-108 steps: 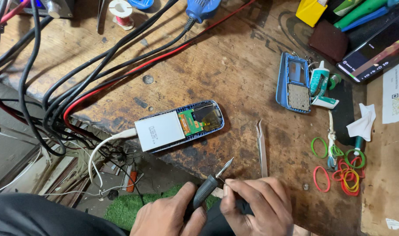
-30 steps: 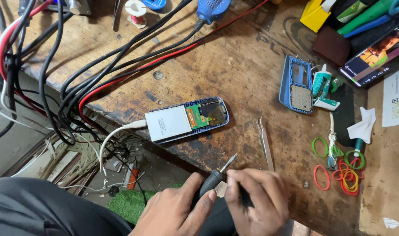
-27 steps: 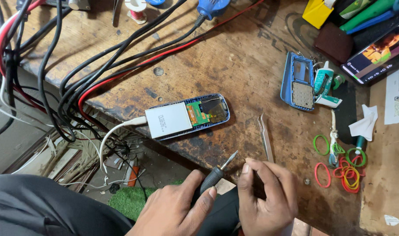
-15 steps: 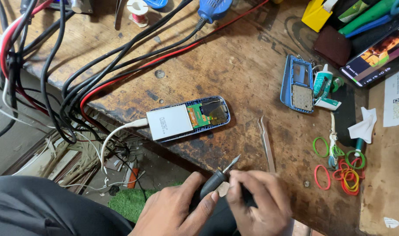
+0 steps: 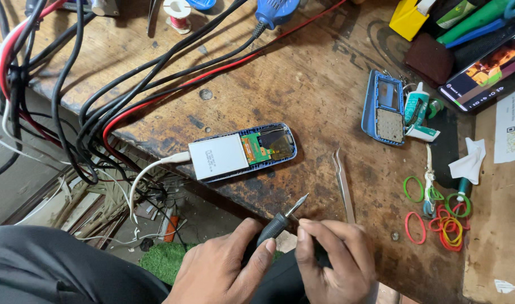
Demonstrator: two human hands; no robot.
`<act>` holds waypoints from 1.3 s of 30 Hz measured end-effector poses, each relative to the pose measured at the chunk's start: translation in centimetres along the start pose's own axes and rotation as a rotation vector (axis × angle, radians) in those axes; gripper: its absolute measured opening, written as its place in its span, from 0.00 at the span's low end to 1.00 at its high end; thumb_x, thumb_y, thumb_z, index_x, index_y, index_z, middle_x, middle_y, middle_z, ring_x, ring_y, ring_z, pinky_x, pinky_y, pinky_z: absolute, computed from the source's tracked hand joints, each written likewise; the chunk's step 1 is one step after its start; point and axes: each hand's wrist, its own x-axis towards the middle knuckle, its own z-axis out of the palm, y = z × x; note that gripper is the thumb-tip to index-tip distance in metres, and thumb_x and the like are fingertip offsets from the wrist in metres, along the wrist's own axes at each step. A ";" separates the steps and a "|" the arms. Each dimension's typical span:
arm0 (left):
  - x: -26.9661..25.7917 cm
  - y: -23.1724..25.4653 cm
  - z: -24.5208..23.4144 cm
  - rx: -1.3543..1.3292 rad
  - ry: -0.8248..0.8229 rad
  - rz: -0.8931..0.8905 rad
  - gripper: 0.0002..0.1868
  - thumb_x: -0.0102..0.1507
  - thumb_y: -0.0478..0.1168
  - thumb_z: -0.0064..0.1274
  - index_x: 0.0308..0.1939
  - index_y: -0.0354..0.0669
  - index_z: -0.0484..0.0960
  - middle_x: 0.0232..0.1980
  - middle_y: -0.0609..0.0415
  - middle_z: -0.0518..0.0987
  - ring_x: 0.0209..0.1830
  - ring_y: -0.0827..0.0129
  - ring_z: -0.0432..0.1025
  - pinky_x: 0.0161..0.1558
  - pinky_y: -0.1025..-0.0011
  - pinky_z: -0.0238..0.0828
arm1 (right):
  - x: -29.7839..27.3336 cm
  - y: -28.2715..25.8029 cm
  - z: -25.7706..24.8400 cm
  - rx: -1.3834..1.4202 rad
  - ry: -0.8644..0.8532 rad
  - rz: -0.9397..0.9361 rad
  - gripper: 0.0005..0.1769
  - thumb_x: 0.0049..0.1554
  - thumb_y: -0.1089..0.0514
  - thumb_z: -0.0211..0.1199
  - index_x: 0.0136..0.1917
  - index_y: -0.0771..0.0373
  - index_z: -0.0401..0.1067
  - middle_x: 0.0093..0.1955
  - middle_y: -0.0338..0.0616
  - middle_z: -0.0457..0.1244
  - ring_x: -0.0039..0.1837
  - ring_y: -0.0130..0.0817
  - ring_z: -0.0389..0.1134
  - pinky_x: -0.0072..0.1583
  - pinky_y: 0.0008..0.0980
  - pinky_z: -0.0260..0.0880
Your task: The person uses a soldering iron and tweezers to work on the internal circuit board of a disassembled mobile phone. They apply solder to specific points on the board while holding the phone steady.
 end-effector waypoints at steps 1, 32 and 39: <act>0.0 0.0 0.0 0.012 0.009 -0.007 0.22 0.67 0.58 0.45 0.60 0.55 0.77 0.31 0.44 0.83 0.35 0.45 0.80 0.34 0.52 0.72 | 0.1 0.0 0.0 -0.009 0.014 0.000 0.09 0.52 0.63 0.72 0.49 0.61 0.79 0.46 0.40 0.68 0.48 0.33 0.71 0.53 0.31 0.71; 0.0 0.2 0.0 0.070 0.044 0.005 0.23 0.63 0.60 0.51 0.57 0.55 0.79 0.29 0.47 0.84 0.31 0.48 0.80 0.30 0.54 0.72 | 0.7 -0.1 0.0 0.036 0.081 -0.014 0.12 0.53 0.65 0.71 0.52 0.60 0.78 0.46 0.38 0.66 0.48 0.30 0.70 0.51 0.29 0.71; -0.1 0.8 -0.4 0.065 0.018 -0.032 0.24 0.61 0.60 0.51 0.57 0.56 0.78 0.30 0.46 0.83 0.29 0.48 0.79 0.30 0.53 0.71 | 0.1 -0.1 -0.3 -0.044 0.062 0.042 0.13 0.52 0.64 0.72 0.51 0.60 0.79 0.47 0.39 0.66 0.49 0.33 0.69 0.53 0.31 0.69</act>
